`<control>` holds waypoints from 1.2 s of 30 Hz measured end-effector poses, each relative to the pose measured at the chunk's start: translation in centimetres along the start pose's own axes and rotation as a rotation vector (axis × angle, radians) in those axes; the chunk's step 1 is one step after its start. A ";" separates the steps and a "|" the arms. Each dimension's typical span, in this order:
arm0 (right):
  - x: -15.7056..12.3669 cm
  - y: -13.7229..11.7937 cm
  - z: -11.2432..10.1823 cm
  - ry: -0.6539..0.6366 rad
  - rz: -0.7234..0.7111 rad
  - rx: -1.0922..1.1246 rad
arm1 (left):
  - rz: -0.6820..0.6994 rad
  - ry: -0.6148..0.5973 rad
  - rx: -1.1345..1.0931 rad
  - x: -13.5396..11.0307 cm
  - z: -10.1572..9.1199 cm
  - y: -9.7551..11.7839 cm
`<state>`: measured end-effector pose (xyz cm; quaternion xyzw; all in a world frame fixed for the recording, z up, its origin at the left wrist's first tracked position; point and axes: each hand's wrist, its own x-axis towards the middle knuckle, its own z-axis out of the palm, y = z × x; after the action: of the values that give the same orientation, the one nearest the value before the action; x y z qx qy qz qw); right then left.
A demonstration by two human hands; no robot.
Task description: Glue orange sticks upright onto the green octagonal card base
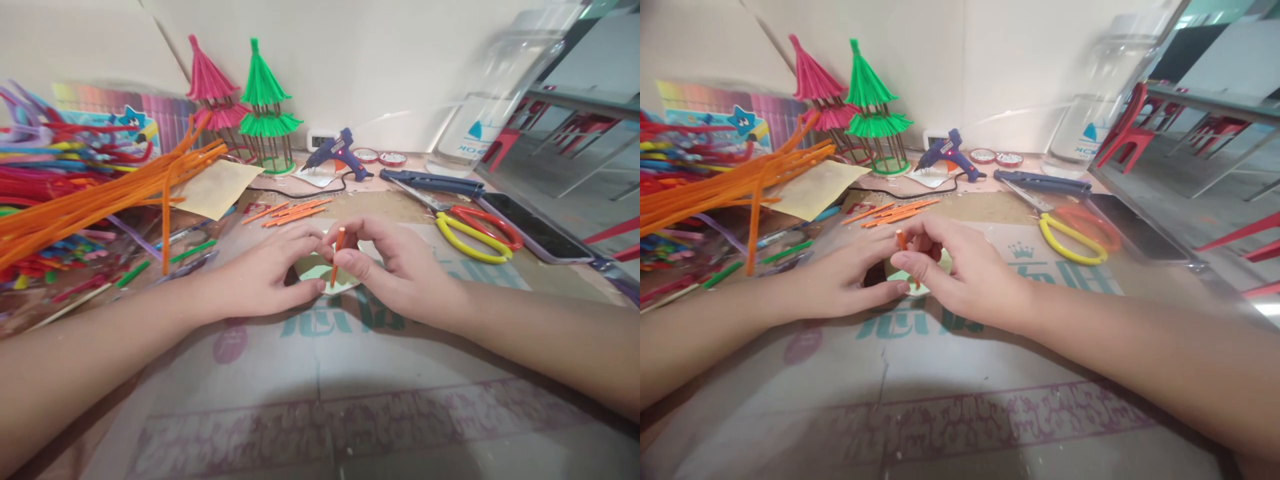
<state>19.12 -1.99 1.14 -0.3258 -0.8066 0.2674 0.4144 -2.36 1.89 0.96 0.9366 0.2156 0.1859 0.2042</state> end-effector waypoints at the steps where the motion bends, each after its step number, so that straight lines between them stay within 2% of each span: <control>1: 0.0 0.0 0.0 0.019 0.002 0.027 | -0.007 0.003 0.001 -0.1 0.0 -0.1; 3: 0.0 0.1 -0.1 0.082 0.016 0.077 | -0.033 0.051 0.025 -0.3 -0.1 -0.1; 5: 0.1 0.3 -0.2 0.167 0.049 0.094 | -0.028 0.193 0.087 -0.5 -0.1 0.0; 8: 0.5 0.8 -0.3 0.234 0.117 0.067 | 0.082 0.393 0.205 -0.8 -0.4 0.4; 10: 0.8 1.0 -0.4 0.225 0.148 0.064 | 0.161 0.416 0.265 -0.9 -0.5 0.8; 15: 1.0 1.2 -0.3 0.175 0.170 0.124 | 0.192 0.362 0.347 -0.9 -0.7 1.5; 20: 1.0 1.1 -0.3 0.167 0.174 0.134 | 0.162 0.378 0.343 -1.0 -0.5 1.6; 27: 0.9 1.1 -0.3 0.182 0.145 0.122 | 0.110 0.381 0.285 -1.0 -0.2 0.7; 33: 0.7 2.2 -1.3 0.168 -0.005 0.025 | 0.019 0.022 0.268 -0.8 -0.4 -0.8; 36: 1.0 3.1 -1.7 0.192 -0.004 0.017 | -0.013 -0.018 0.257 -0.8 -0.4 -0.8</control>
<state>21.04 1.04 0.38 -0.3449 -0.7615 0.2411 0.4930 -3.48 2.30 0.74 0.9552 0.2420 0.1472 0.0859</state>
